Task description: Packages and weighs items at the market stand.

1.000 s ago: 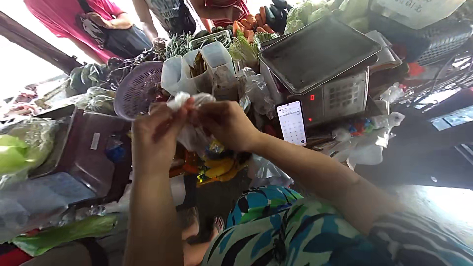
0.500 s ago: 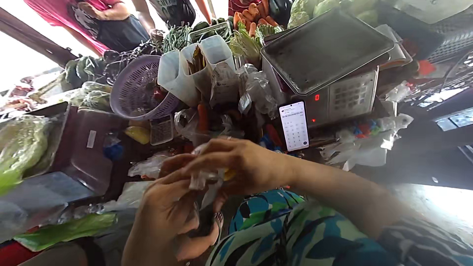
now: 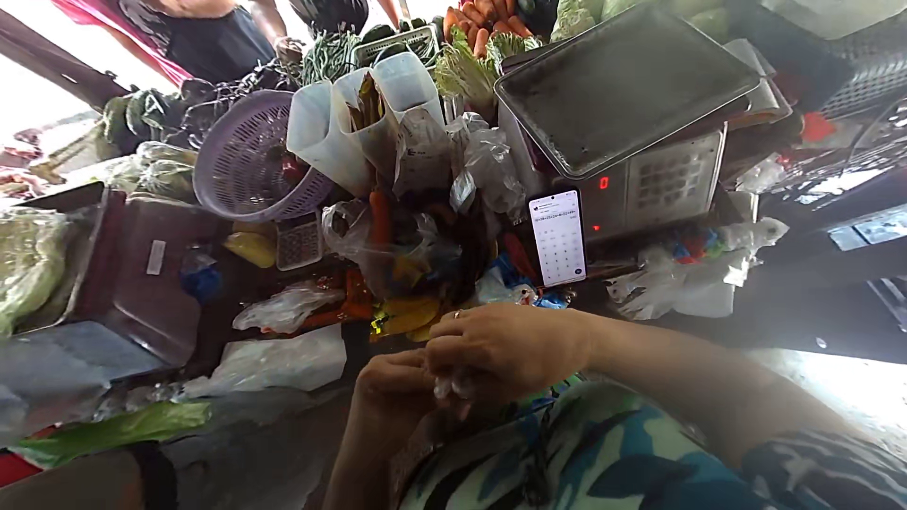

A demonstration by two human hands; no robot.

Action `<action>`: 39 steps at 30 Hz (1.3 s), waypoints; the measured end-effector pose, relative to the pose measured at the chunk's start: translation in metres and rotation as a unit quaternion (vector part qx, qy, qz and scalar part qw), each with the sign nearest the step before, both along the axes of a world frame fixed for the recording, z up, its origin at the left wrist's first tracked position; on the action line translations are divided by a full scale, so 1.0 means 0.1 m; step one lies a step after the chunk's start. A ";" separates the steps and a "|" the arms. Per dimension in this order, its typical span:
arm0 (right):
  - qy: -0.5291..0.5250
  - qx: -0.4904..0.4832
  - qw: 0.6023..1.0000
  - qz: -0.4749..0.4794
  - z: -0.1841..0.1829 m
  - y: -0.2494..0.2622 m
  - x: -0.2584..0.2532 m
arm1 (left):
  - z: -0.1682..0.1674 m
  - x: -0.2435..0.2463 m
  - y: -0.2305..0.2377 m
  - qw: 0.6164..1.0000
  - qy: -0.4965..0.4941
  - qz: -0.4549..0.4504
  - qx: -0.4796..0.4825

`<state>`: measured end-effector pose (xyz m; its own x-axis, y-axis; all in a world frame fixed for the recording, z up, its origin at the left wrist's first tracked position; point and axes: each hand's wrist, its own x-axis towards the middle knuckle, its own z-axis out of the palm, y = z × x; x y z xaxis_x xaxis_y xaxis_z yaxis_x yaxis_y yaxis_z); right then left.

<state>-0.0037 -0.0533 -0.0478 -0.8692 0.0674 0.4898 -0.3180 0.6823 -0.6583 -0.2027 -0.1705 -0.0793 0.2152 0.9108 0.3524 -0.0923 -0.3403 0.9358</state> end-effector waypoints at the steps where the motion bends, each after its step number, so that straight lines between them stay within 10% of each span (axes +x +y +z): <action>1: -0.001 -0.005 1.000 -0.006 -0.03 0.01 0.01 | -0.06 0.02 0.03 1.000 -0.021 0.003 -0.007; 11: 0.060 -0.152 0.972 -0.168 -0.62 -0.06 0.17 | -0.39 0.26 0.18 0.985 -0.071 0.122 -0.102; 15: -0.025 -0.388 0.914 -0.117 -0.84 -0.15 0.18 | -0.28 0.40 0.15 0.985 0.039 0.167 -0.036; 23: -0.150 -0.418 0.892 -0.084 -0.77 0.04 0.19 | -0.10 0.15 0.25 0.972 0.036 0.232 0.001; 29: -0.117 -0.605 0.766 -0.181 -0.74 0.18 -0.02 | -0.32 -0.69 0.63 0.876 0.216 0.427 -0.057; 33: -0.034 -0.475 0.810 -0.343 -0.50 0.45 -0.40 | -0.45 -1.20 1.08 0.811 0.312 0.489 -0.074; 39: 0.082 -0.161 0.889 -0.421 -0.51 1.04 -1.41 | -0.36 -1.50 1.64 0.801 0.412 0.342 -0.267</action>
<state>-0.1451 0.0504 -0.0991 -0.3621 0.8202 0.4428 0.1070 0.5085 -0.8544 -0.3528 -0.0066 -0.1151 -0.4387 0.8889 -0.1322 0.6693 0.4213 0.6120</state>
